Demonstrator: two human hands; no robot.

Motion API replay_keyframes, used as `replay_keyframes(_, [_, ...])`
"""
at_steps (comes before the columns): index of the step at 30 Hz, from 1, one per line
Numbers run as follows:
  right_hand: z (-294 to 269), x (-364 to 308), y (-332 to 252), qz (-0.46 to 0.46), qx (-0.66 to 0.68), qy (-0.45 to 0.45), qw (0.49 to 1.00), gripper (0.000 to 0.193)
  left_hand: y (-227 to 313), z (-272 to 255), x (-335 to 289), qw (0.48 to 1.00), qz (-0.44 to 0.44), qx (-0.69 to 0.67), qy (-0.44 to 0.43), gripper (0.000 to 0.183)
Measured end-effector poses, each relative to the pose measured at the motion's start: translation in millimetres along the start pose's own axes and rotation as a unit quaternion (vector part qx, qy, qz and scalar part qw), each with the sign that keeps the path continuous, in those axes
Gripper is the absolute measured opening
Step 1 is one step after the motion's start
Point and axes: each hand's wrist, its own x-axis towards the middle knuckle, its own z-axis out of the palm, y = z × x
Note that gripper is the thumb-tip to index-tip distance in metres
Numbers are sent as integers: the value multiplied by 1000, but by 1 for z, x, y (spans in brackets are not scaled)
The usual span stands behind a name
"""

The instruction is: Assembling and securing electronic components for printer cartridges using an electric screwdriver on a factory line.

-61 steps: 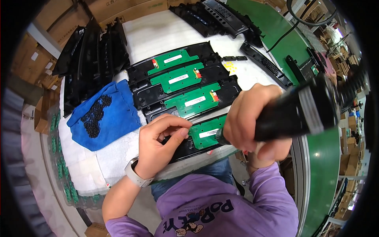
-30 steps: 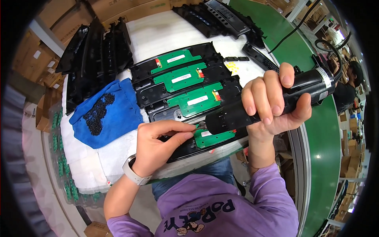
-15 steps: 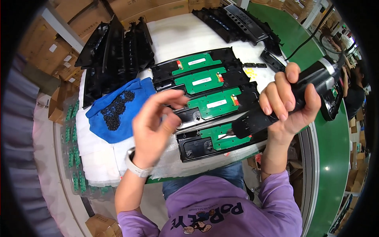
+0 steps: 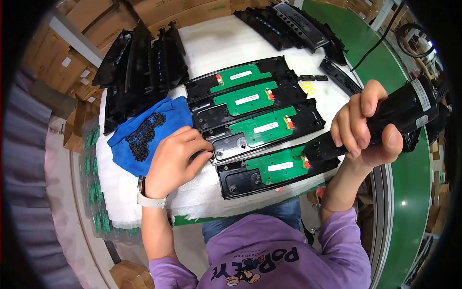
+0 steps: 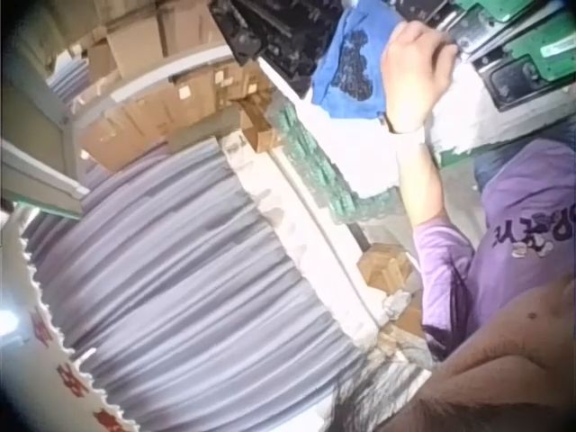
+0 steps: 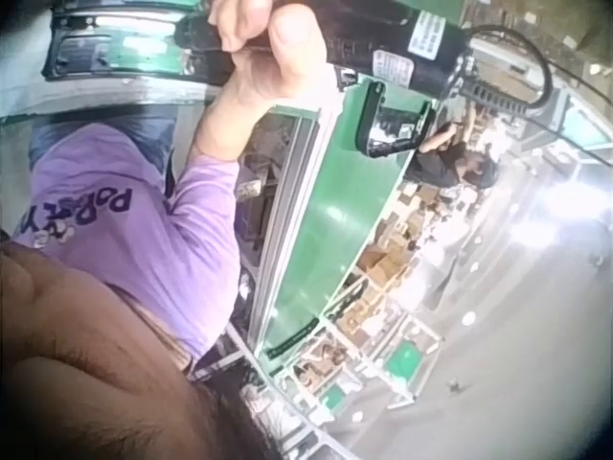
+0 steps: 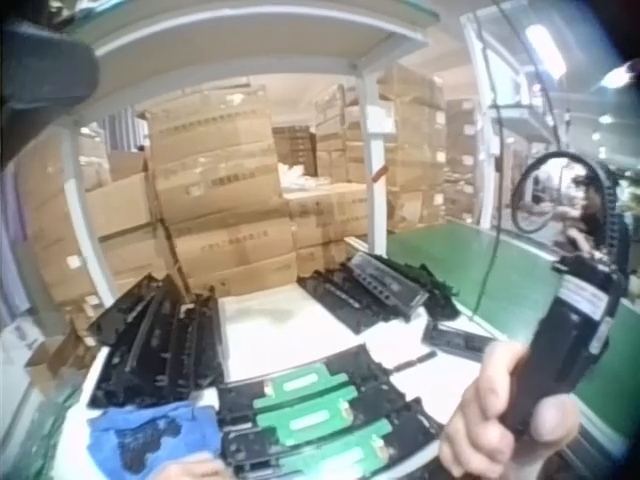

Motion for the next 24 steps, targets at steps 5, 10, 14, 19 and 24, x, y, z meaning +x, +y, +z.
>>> replay_keyframes(5, [-1, -4, -9, 16, -33, 6, 999, 39, 6, 1, 2, 999, -15, -21, -21, 11])
replay_keyframes(10, [7, -4, -7, 3, -78, 58, 995, 42, 13, 1, 3, 998, -40, -25, -40, 15])
replay_keyframes(14, [8, -5, -7, -3, -111, 133, 985, 34, 15, 4, 0, 998, -46, -7, -30, 15])
replay_keyframes(19, [2, -9, -11, 30, -140, 152, 978, 34, 16, 6, 1, 999, -44, -8, -29, 15])
replay_keyframes(24, [6, -8, -9, 51, -156, 179, 970, 30, 16, 5, 0, 998, -46, -8, -31, 15])
